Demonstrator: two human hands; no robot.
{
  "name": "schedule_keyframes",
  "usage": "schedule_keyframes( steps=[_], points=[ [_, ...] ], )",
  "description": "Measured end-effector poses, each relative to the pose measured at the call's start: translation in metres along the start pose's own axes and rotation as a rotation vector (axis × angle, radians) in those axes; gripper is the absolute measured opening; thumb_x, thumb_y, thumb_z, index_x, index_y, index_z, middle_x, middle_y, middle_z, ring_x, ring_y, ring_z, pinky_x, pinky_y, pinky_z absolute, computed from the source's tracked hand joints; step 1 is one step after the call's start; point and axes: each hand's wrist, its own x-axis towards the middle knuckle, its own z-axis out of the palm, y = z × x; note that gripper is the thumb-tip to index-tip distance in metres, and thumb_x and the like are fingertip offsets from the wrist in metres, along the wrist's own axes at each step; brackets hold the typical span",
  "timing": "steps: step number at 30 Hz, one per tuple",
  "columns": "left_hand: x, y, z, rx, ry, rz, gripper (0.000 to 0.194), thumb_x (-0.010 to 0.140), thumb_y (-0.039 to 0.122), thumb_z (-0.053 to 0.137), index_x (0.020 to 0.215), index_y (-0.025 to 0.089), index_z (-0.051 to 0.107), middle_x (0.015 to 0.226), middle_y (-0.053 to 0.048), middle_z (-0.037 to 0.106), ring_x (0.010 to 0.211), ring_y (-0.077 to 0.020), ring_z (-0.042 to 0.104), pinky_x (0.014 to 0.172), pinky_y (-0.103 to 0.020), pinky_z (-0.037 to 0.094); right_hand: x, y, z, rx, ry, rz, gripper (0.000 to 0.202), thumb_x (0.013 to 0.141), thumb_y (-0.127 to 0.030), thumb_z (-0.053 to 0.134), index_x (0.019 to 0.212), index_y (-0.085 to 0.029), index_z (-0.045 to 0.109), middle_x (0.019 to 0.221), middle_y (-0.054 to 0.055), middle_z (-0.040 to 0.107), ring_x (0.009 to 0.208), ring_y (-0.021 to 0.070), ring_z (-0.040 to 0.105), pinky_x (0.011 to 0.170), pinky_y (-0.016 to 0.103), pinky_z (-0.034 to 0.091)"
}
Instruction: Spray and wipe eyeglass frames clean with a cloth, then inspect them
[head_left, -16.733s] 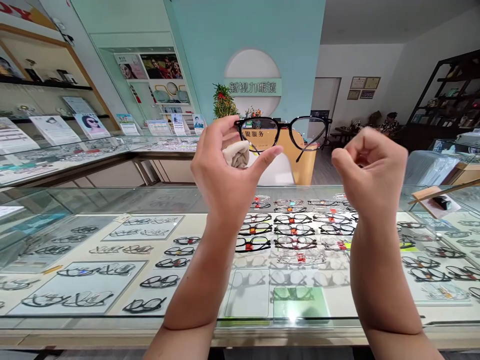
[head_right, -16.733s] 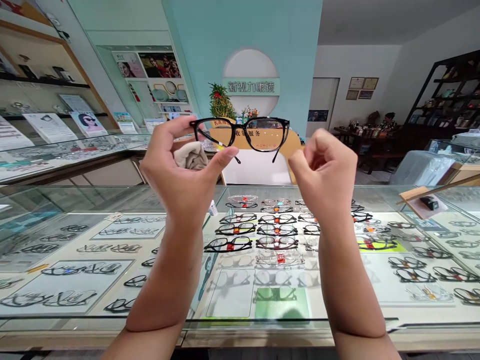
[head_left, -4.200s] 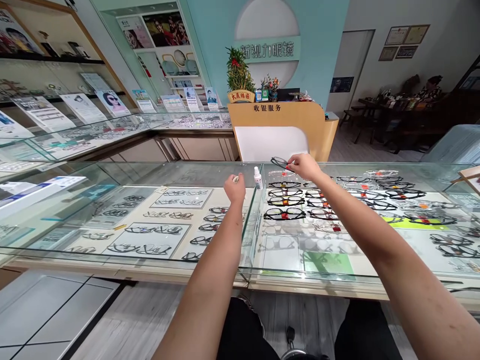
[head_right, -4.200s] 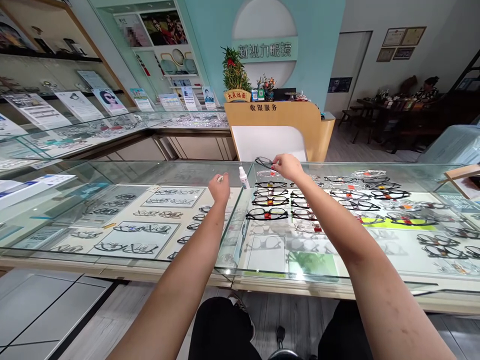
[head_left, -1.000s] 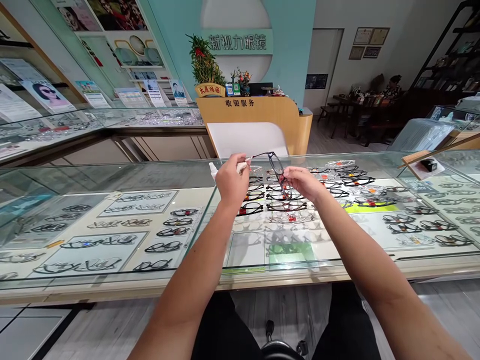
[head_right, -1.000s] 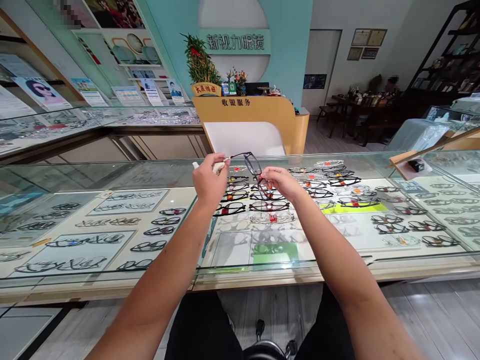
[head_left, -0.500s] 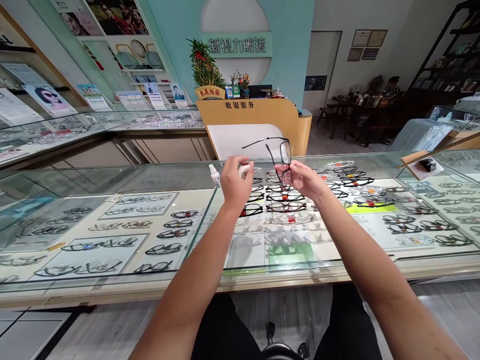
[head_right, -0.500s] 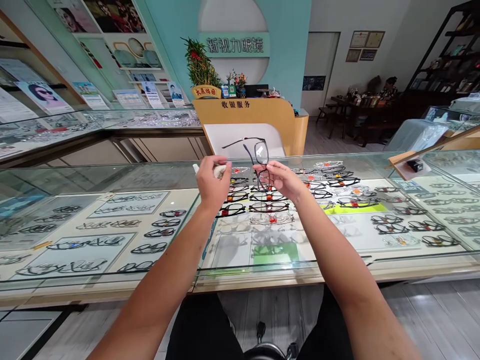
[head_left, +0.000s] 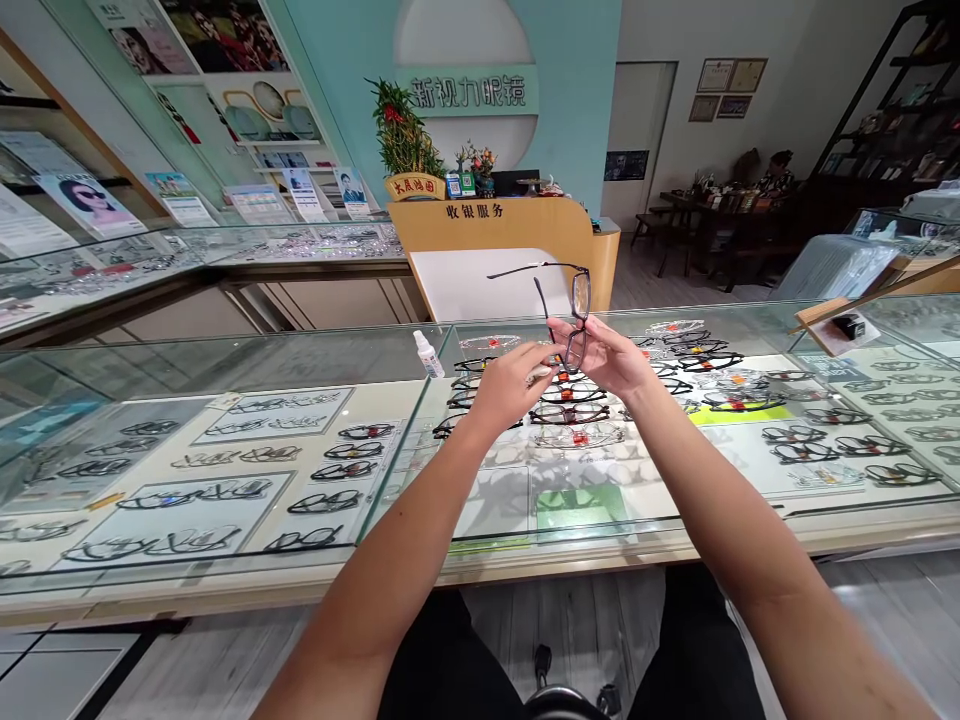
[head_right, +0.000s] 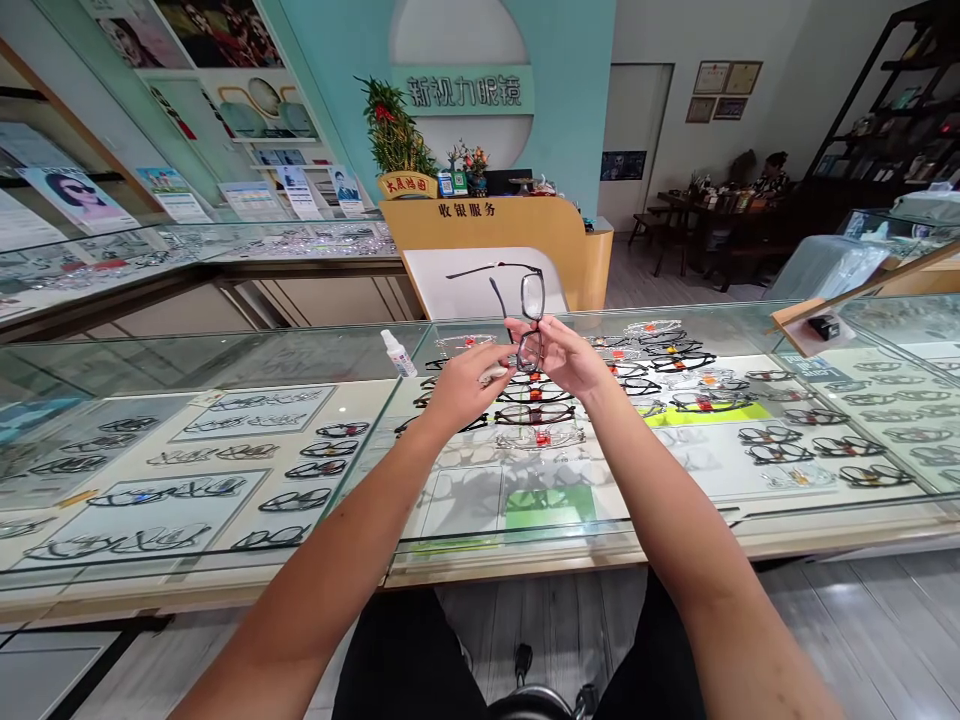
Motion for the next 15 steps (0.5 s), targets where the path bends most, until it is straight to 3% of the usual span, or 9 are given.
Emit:
schedule_keyframes(
  steps=[9, 15],
  points=[
    [0.0, 0.001, -0.002, -0.043, 0.055, -0.132, 0.031, 0.109, 0.038, 0.06, 0.132, 0.027, 0.077, 0.124, -0.008, 0.082, 0.11, -0.0263, 0.077, 0.092, -0.036, 0.053, 0.001, 0.0, -0.005, -0.07, 0.035, -0.041, 0.037, 0.077, -0.052, 0.095, 0.091, -0.028, 0.071, 0.138, 0.003, 0.083, 0.125, 0.026, 0.077, 0.116, 0.044, 0.06],
    [0.002, 0.005, -0.004, -0.037, 0.12, -0.21, 0.026, 0.105, 0.038, 0.061, 0.119, 0.025, 0.08, 0.112, -0.008, 0.084, 0.099, -0.0274, 0.076, 0.089, -0.037, 0.052, 0.003, 0.0, -0.012, -0.082, 0.1, -0.158, 0.038, 0.078, -0.053, 0.096, 0.095, -0.03, 0.072, 0.135, 0.002, 0.083, 0.131, 0.0259, 0.075, 0.117, 0.046, 0.059]
  ],
)
